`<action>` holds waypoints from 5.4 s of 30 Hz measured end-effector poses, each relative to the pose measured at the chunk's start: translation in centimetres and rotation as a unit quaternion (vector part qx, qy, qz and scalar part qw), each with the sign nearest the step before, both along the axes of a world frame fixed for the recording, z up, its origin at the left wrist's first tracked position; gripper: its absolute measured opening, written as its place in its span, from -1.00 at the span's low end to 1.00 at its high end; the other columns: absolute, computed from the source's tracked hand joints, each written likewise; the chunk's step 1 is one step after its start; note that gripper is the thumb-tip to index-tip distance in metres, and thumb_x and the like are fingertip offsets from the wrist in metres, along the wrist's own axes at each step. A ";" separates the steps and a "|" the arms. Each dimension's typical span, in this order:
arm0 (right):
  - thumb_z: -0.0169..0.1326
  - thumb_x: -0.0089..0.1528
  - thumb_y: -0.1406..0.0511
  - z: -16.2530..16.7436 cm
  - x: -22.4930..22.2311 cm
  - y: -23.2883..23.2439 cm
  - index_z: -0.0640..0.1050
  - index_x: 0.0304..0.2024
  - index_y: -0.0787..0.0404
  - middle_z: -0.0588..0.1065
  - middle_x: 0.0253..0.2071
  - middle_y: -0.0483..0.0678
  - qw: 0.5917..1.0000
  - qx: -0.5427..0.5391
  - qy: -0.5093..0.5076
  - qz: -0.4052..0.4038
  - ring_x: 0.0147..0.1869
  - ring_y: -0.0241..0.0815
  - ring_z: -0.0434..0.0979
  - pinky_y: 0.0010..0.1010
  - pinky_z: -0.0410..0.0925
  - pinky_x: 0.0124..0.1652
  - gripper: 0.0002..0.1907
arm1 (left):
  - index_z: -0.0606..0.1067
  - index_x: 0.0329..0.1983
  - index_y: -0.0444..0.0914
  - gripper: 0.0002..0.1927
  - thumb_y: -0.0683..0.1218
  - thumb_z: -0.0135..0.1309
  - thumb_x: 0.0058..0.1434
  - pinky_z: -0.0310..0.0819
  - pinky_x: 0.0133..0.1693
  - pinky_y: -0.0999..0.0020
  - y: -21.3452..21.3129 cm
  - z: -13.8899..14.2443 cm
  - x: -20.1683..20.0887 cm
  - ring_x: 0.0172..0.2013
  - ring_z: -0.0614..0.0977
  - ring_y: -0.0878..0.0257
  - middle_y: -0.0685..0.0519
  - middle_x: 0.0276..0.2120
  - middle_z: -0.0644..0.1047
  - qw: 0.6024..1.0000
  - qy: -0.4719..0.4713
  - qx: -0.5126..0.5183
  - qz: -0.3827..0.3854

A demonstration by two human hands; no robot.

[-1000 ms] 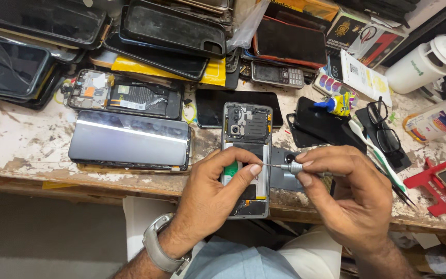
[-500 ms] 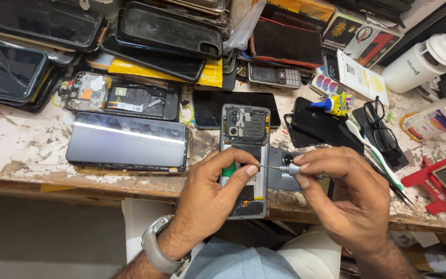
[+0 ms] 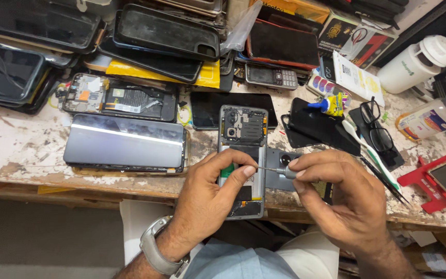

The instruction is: The person uses a screwdriver to remove screws from the internal frame of a disassembled smartphone. They repeatedly loosen and remove screws from various locations on the phone's chassis while holding the device steady.

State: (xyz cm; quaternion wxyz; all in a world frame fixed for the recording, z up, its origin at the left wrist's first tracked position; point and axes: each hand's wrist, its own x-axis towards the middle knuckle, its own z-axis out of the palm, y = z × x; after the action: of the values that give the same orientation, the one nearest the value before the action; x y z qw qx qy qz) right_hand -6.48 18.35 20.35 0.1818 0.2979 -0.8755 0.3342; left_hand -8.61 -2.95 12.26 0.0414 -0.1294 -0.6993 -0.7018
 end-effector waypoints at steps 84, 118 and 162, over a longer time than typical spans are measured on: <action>0.05 0.28 0.39 7.7 -5.8 -2.6 0.43 0.04 0.31 0.53 -0.12 0.09 0.956 0.248 0.102 0.118 -0.08 0.03 0.58 -0.21 0.43 -0.08 -0.73 | 0.58 0.07 -0.22 -0.69 -0.14 0.11 0.26 0.55 -0.10 0.28 -0.2 1.2 0.9 -0.14 0.73 0.09 -0.09 -0.14 0.70 0.998 0.052 -0.015 0.016; 0.25 0.17 0.19 3.1 -10.9 -3.4 0.65 -0.26 0.18 0.56 -0.39 -0.10 0.948 0.141 -0.281 -0.047 -0.36 -0.21 0.44 -0.36 0.30 -0.41 -0.79 | 0.58 0.03 -0.23 -0.73 -0.12 0.06 0.30 0.64 -0.27 0.37 -1.2 0.9 1.2 -0.24 0.75 0.22 -0.03 -0.18 0.68 0.999 0.002 0.014 -0.038; 0.13 0.31 0.51 -4.9 -3.6 5.4 0.26 0.19 0.27 0.46 0.02 0.06 0.983 -0.130 -0.117 -0.057 0.10 -0.23 0.55 -0.40 0.50 0.05 -0.54 | 0.06 0.53 -0.29 -0.32 -0.30 0.01 0.40 0.45 0.25 0.33 1.5 -1.5 0.9 0.20 0.51 0.25 -0.10 0.28 0.38 0.970 0.040 0.237 0.032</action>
State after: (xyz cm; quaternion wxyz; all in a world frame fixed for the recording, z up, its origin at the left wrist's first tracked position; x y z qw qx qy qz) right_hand -10.11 23.80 15.43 0.1339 0.1804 -0.8555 0.4665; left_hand -7.69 -1.41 10.81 0.1206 -0.1214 -0.5148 -0.8400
